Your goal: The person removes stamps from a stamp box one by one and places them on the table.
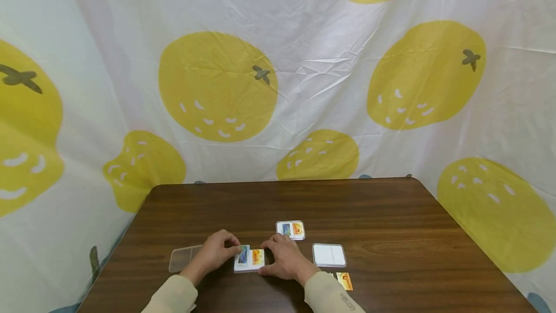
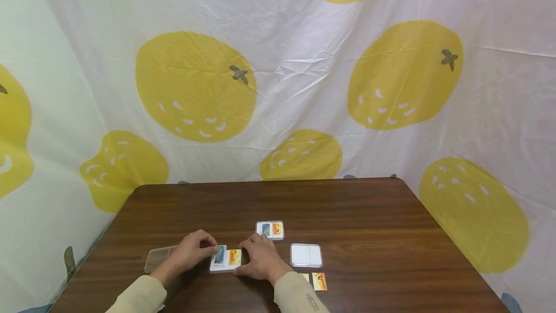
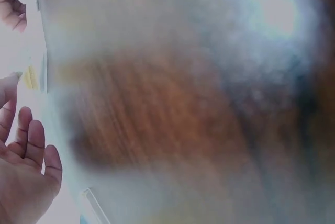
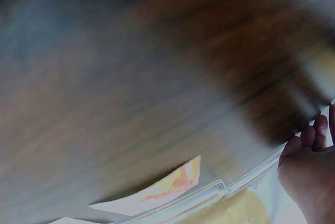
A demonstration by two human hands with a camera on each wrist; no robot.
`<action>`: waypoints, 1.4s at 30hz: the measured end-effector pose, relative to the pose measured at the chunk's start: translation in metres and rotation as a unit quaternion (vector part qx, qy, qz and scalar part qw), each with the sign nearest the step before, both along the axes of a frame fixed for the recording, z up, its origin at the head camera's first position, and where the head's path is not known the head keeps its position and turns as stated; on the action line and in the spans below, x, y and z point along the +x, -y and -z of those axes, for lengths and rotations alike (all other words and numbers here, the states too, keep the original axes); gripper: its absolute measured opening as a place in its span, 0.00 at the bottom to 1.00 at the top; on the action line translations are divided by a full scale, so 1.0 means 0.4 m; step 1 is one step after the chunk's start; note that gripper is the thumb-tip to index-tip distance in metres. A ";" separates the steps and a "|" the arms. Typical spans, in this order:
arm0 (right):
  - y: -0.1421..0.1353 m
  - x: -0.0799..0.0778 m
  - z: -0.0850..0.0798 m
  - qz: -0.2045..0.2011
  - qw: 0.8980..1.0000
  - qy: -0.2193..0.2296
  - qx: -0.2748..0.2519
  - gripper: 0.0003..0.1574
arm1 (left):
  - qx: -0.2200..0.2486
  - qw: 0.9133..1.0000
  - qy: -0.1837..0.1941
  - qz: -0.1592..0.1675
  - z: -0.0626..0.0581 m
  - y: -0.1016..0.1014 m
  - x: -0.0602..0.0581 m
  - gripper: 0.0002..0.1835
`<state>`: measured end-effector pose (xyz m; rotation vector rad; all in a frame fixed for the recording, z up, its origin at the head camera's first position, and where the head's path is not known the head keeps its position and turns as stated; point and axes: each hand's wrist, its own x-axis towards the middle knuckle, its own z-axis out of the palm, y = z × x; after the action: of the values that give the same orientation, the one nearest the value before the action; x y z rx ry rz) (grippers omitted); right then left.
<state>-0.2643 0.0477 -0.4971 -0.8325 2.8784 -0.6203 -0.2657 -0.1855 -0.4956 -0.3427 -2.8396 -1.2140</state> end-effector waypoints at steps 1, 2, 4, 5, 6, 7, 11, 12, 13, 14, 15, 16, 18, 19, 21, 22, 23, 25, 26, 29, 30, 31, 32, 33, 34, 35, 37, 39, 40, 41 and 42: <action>0.000 0.000 -0.001 0.000 1.000 0.000 0.000 0.37 | 0.003 1.000 0.001 -0.001 -0.001 0.001 -0.001 0.05; 0.000 0.000 -0.001 0.000 1.000 0.000 0.001 0.37 | 0.006 1.000 0.000 -0.002 -0.001 0.001 -0.002 0.05; 0.000 0.000 -0.001 0.000 1.000 0.000 0.001 0.37 | 0.010 1.000 -0.001 -0.002 -0.002 0.003 -0.003 0.04; 0.000 0.000 -0.001 0.000 1.000 0.000 0.001 0.37 | 0.011 1.000 -0.003 -0.001 -0.002 0.004 -0.004 0.04; 0.000 0.000 -0.001 0.000 1.000 0.000 0.000 0.37 | 0.011 1.000 -0.003 0.000 -0.003 0.006 -0.005 0.04; 0.000 0.000 -0.001 0.000 1.000 0.000 0.000 0.38 | 0.012 1.000 -0.004 0.001 -0.003 0.007 -0.007 0.04; 0.000 0.000 0.000 0.000 1.000 0.000 0.000 0.38 | 0.015 1.000 0.003 0.004 -0.008 0.014 -0.010 0.04; 0.000 0.001 0.000 -0.001 1.000 0.000 0.000 0.38 | 0.015 1.000 0.006 0.005 -0.008 0.016 -0.011 0.04; 0.000 0.001 0.000 -0.001 1.000 0.000 0.000 0.38 | 0.018 1.000 0.009 0.006 -0.008 0.018 -0.012 0.04; 0.000 0.001 0.000 -0.001 1.000 0.000 0.001 0.37 | 0.021 1.000 0.012 0.007 -0.009 0.020 -0.012 0.04; 0.001 0.000 0.000 -0.001 1.000 0.000 0.001 0.37 | 0.024 1.000 0.015 0.008 -0.010 0.022 -0.012 0.04; 0.001 0.000 0.000 -0.002 1.000 -0.001 0.002 0.37 | 0.028 0.999 0.018 0.008 -0.012 0.023 -0.011 0.04; 0.001 0.001 -0.001 -0.002 1.000 -0.001 0.002 0.37 | 0.034 0.999 0.024 0.008 -0.014 0.026 -0.010 0.04; 0.001 0.000 -0.001 -0.002 1.000 -0.002 0.002 0.37 | 0.039 0.999 0.026 0.009 -0.016 0.028 -0.009 0.04; 0.001 0.001 -0.001 -0.002 1.000 -0.002 0.003 0.37 | 0.044 0.999 0.027 0.013 -0.021 0.031 -0.007 0.04; 0.001 0.001 -0.001 -0.002 1.000 -0.002 0.002 0.37 | 0.047 0.998 0.028 0.015 -0.023 0.032 -0.006 0.04; 0.001 0.001 0.000 -0.001 1.000 -0.001 0.002 0.38 | 0.050 0.998 0.031 0.017 -0.026 0.033 -0.005 0.04; 0.001 0.001 0.000 -0.001 1.000 -0.003 0.000 0.38 | 0.054 0.998 0.036 0.021 -0.032 0.035 -0.004 0.05; 0.000 0.001 0.001 -0.001 1.000 -0.003 0.000 0.38 | 0.056 0.997 0.040 0.022 -0.035 0.036 -0.003 0.05; 0.000 0.001 0.002 0.000 1.000 -0.004 -0.001 0.38 | 0.059 0.997 0.052 0.025 -0.041 0.038 -0.001 0.05; -0.001 0.000 0.003 -0.001 1.000 -0.004 0.000 0.38 | 0.060 0.996 0.055 0.026 -0.043 0.039 0.000 0.05; -0.001 0.000 0.004 0.000 1.000 -0.003 0.000 0.38 | 0.062 0.996 0.057 0.027 -0.044 0.039 0.000 0.05; -0.001 0.000 0.005 -0.001 1.000 -0.003 0.000 0.38 | 0.063 0.996 0.059 0.028 -0.045 0.040 0.001 0.05; -0.001 -0.001 0.005 -0.001 1.000 -0.002 0.000 0.38 | 0.064 0.996 0.060 0.029 -0.045 0.041 0.001 0.05; -0.001 -0.002 0.006 -0.001 1.000 -0.002 0.000 0.38 | 0.064 0.996 0.062 0.029 -0.046 0.041 0.002 0.05; -0.001 -0.003 0.006 0.000 1.000 -0.001 0.000 0.38 | 0.065 0.995 0.064 0.029 -0.048 0.042 0.003 0.05; -0.001 -0.003 0.007 0.000 1.000 0.001 0.000 0.38 | 0.065 0.995 0.062 0.031 -0.049 0.042 0.003 0.05; -0.001 -0.004 0.006 0.002 1.000 0.002 0.002 0.38 | 0.069 0.995 0.063 0.034 -0.052 0.043 0.005 0.05; -0.001 -0.004 0.006 0.002 1.000 0.001 0.002 0.38 | 0.072 0.995 0.064 0.037 -0.054 0.043 0.006 0.05; -0.001 -0.004 0.005 0.002 1.000 0.002 0.003 0.38 | 0.076 0.994 0.065 0.040 -0.056 0.043 0.008 0.05; -0.001 -0.005 0.005 0.002 1.000 0.002 0.003 0.38 | 0.080 0.994 0.067 0.043 -0.058 0.044 0.009 0.06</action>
<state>-0.2662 0.0481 -0.4992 -0.8228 2.8780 -0.6124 -0.2621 -0.2030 -0.4724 -0.3931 -2.8367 -1.5255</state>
